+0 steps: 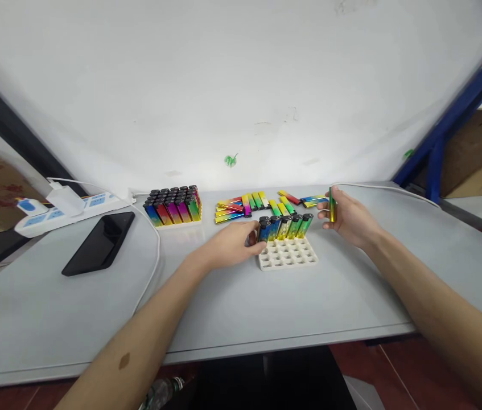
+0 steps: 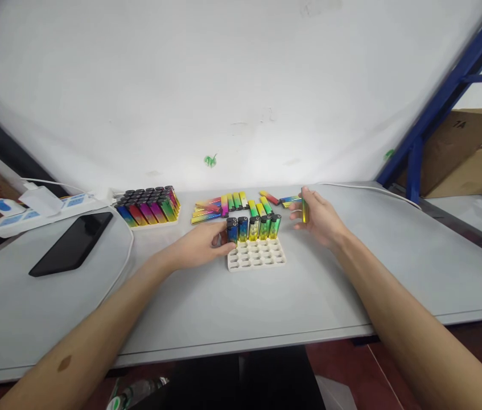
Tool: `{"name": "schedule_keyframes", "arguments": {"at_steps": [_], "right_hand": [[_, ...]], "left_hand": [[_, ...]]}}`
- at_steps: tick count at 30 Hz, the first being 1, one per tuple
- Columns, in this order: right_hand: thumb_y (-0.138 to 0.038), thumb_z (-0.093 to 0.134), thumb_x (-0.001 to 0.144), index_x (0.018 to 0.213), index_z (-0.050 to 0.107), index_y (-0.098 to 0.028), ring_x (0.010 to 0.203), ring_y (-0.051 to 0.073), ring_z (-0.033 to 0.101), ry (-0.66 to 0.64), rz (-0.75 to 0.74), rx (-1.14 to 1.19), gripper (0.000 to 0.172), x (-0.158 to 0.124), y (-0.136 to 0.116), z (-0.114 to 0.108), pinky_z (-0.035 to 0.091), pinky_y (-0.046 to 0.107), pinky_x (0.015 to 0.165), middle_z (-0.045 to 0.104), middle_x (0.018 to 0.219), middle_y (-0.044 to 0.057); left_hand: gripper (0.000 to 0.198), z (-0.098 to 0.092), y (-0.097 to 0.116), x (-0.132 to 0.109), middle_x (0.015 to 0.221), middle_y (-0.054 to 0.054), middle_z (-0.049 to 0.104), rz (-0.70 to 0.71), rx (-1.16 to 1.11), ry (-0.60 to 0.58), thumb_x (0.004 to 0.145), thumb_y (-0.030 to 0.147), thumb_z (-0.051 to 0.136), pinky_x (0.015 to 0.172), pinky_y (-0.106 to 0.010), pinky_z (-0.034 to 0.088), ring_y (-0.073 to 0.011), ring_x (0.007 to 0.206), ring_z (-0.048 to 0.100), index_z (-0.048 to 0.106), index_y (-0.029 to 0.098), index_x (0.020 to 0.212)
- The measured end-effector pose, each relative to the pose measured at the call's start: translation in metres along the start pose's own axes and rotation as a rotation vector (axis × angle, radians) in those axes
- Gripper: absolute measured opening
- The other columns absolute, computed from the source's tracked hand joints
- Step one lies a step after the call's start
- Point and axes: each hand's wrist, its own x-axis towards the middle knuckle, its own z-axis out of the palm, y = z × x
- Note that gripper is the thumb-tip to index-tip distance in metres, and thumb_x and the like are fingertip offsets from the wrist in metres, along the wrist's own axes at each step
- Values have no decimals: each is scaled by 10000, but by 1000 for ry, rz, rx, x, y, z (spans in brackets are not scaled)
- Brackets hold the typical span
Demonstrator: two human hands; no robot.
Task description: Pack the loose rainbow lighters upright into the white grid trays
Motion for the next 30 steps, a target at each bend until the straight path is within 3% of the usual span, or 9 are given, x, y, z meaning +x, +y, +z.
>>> {"name": "schedule_keyframes", "arguments": {"at_steps": [3, 5, 9, 14, 22, 30], "right_hand": [[-511, 684, 815, 821, 492, -242, 444, 77, 373, -29, 10, 42, 330, -3, -2, 1, 264, 159, 353, 453, 594, -59], [-581, 613, 835, 799, 521, -222, 419, 70, 294, -37, 40, 52, 372, -3, -3, 1, 208, 166, 343, 371, 548, -64], [-619, 430, 891, 652, 487, -197, 415, 81, 255, -46, 94, 47, 488, -2, -4, 1, 194, 195, 340, 316, 509, -46], [-482, 440, 862, 591, 393, -213, 394, 78, 173, 7, 146, 53, 384, 0, -3, 0, 132, 208, 343, 239, 488, -64], [-418, 425, 828, 596, 378, -219, 389, 81, 168, 71, 119, 37, 309, 0, -3, 1, 126, 215, 347, 243, 479, -66], [-558, 410, 888, 607, 404, -211, 394, 75, 179, 46, 106, -21, 447, 1, 1, 3, 140, 211, 344, 239, 484, -68]], "left_hand": [[233, 0, 0, 0, 811, -10, 631, -3, -3, 5, 874, 424, 535, 582, -278, 377, -168, 687, 567, 496, 204, 807], [235, -1, 1, 0, 812, -11, 633, -1, -2, 8, 874, 424, 537, 586, -278, 379, -169, 689, 568, 498, 203, 805], [233, -1, 1, 0, 819, -12, 636, 2, -1, 5, 877, 427, 530, 589, -280, 379, -170, 690, 570, 508, 203, 820], [237, -1, 2, 0, 800, -10, 629, -13, 4, 5, 869, 428, 537, 575, -278, 371, -170, 678, 565, 488, 207, 798], [237, -2, 2, 0, 803, -10, 629, -8, 5, -5, 872, 431, 532, 581, -280, 377, -174, 693, 567, 486, 209, 800], [242, -2, 4, 0, 808, -14, 629, -7, 15, -5, 878, 434, 521, 581, -285, 377, -170, 678, 563, 489, 206, 802]]}}
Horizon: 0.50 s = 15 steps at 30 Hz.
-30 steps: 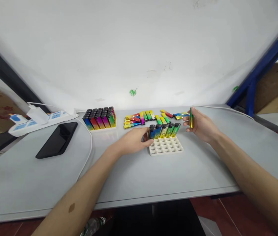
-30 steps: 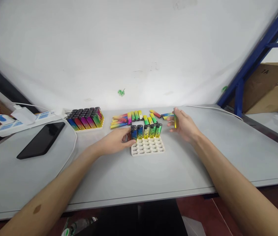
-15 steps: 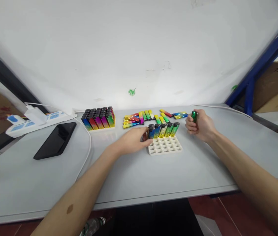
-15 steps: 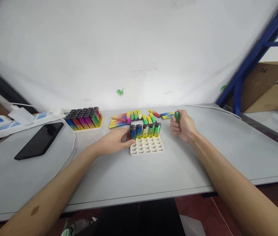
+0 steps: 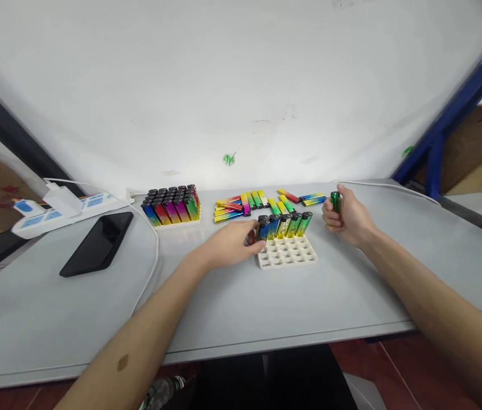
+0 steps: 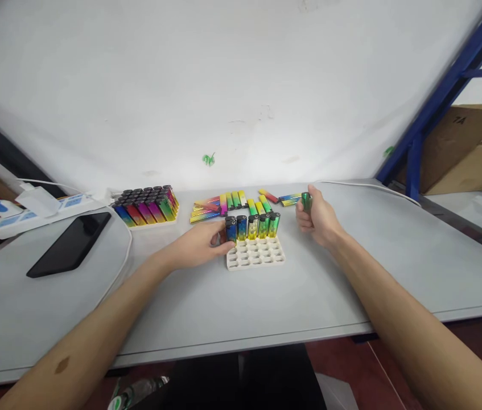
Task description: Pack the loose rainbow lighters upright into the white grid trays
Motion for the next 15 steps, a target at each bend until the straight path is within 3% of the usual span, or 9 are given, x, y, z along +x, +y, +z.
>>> {"name": "schedule_keyframes", "arguments": {"at_steps": [10, 15], "right_hand": [[-462, 438, 848, 598, 383, -231, 363, 79, 170, 1, 14, -71, 344, 2, 3, -1, 132, 204, 323, 253, 459, -69], [-531, 449, 875, 618, 441, -223, 360, 82, 207, 62, -47, -78, 401, 0, 2, 1, 156, 209, 310, 282, 461, -60]], "left_hand": [[232, 0, 1, 0, 809, -22, 637, 11, -9, 6, 877, 424, 521, 585, -292, 380, -176, 678, 569, 495, 204, 805], [222, 0, 2, 0, 814, -22, 633, 14, 0, -2, 883, 417, 515, 592, -297, 378, -183, 689, 568, 496, 207, 816]]}}
